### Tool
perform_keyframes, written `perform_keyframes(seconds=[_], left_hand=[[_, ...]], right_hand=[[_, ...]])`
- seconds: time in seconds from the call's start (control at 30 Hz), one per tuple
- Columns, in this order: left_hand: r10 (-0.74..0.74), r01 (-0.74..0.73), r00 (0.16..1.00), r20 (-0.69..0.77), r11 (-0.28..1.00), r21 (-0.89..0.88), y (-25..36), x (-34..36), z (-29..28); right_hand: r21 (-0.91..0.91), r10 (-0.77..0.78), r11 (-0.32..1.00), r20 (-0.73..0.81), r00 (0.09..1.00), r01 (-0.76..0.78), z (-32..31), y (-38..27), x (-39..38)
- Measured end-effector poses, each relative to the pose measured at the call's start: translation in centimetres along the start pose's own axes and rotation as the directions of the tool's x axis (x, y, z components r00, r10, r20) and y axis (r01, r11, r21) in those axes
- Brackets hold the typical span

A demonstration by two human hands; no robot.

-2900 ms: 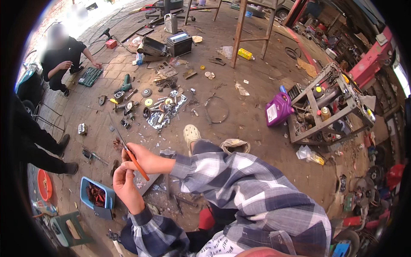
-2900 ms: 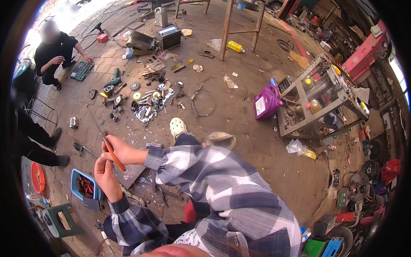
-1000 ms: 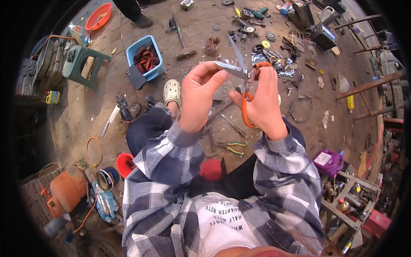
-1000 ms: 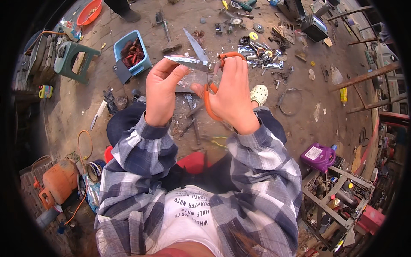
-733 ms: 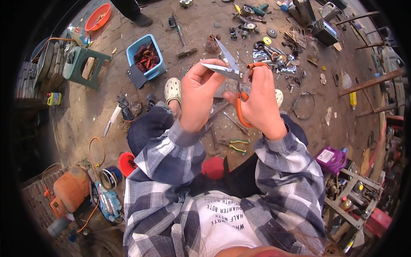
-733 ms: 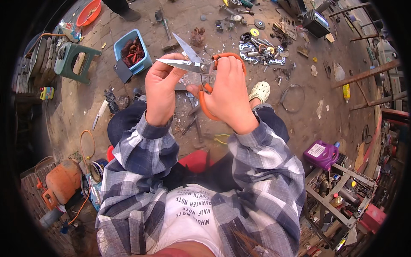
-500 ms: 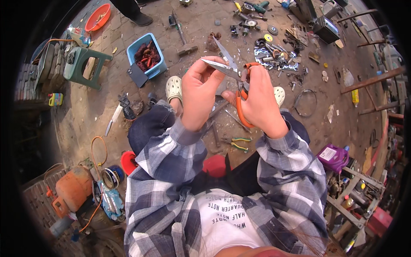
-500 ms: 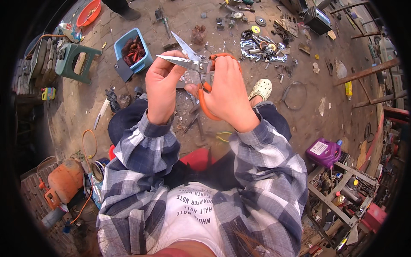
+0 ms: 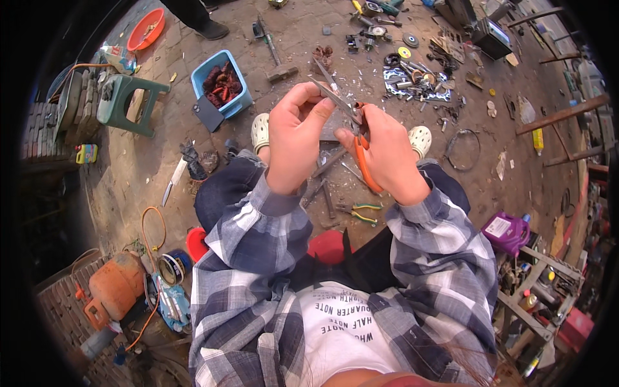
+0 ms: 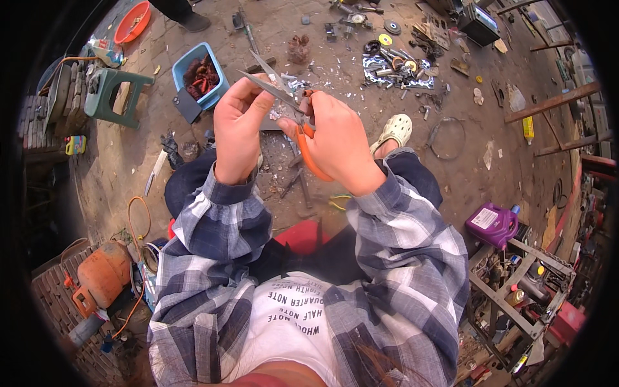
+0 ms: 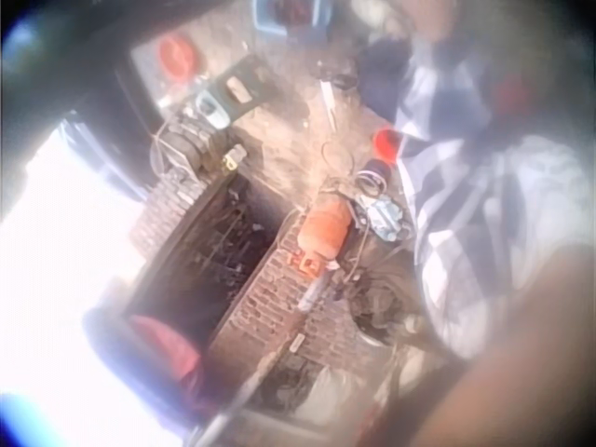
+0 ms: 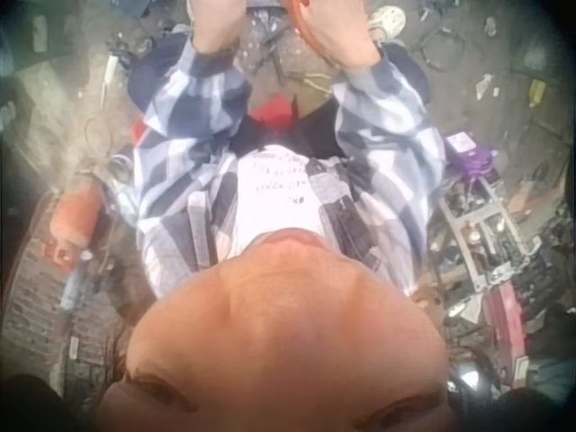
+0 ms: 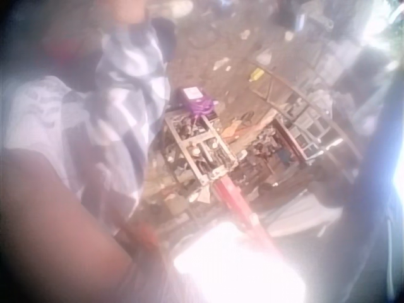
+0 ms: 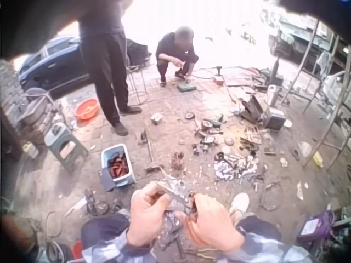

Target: The person sits on the floor in a cluttered workshop and uses orange-handled shears to repeatedly cut and shape a small metal piece. They also use a hammer to strike the metal on a flat surface. The person continues cutting and adjusting the metal throughout the clip.

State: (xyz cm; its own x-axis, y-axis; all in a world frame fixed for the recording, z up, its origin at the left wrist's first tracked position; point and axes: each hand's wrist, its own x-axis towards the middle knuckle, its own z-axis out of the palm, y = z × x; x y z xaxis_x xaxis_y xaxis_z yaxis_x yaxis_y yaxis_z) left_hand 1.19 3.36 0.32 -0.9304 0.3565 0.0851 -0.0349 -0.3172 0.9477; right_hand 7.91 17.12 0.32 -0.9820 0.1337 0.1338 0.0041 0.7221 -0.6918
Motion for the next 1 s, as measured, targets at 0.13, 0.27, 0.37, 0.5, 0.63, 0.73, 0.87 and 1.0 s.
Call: perform_keyframes(seconds=[0.13, 0.27, 0.37, 0.5, 0.63, 0.73, 0.87, 1.0], left_hand=[[-0.063, 0.062, 0.997, -0.044, 0.997, -0.034, -0.3, -0.1, 0.2], [-0.038, 0.039, 0.997, -0.071, 0.999, 0.007, -0.7, 0.0, 0.2], [-0.039, 0.039, 0.999, -0.022, 0.999, 0.035, -0.6, 0.3, -0.3], [-0.071, 0.072, 0.997, -0.041, 0.997, 0.019, -0.8, 0.3, -0.4], [-0.063, 0.065, 0.994, -0.091, 0.998, 0.021, -1.0, 0.1, 0.1], [-0.06, 0.061, 0.997, -0.052, 0.998, 0.021, -1.1, 0.2, -0.2], [-0.096, 0.096, 0.995, -0.004, 0.995, 0.032, -1.3, 0.3, -0.7], [-0.176, 0.177, 0.984, 0.021, 0.974, -0.139, -1.5, 0.5, -0.7]], right_hand=[[-0.136, -0.206, 0.974, -0.208, 0.956, 0.181, 0.6, 0.3, 0.2], [-0.1, -0.138, 0.987, -0.161, 0.977, 0.123, 0.9, 0.5, 0.4], [0.04, -0.017, 0.999, 0.0, 1.0, 0.017, 0.8, 0.3, 0.2], [-0.078, -0.098, 0.993, -0.069, 0.993, 0.092, 0.4, 0.4, 0.4], [-0.209, -0.212, 0.963, -0.181, 0.96, 0.173, 0.9, 0.9, 0.5], [-0.029, -0.022, 0.999, 0.002, 1.0, 0.022, 0.7, 0.7, 0.1], [0.05, 0.054, 0.997, 0.139, 0.989, -0.062, 0.0, 0.6, 0.2], [0.096, 0.014, 0.995, 0.101, 0.995, -0.024, 0.2, 0.6, 0.0]])
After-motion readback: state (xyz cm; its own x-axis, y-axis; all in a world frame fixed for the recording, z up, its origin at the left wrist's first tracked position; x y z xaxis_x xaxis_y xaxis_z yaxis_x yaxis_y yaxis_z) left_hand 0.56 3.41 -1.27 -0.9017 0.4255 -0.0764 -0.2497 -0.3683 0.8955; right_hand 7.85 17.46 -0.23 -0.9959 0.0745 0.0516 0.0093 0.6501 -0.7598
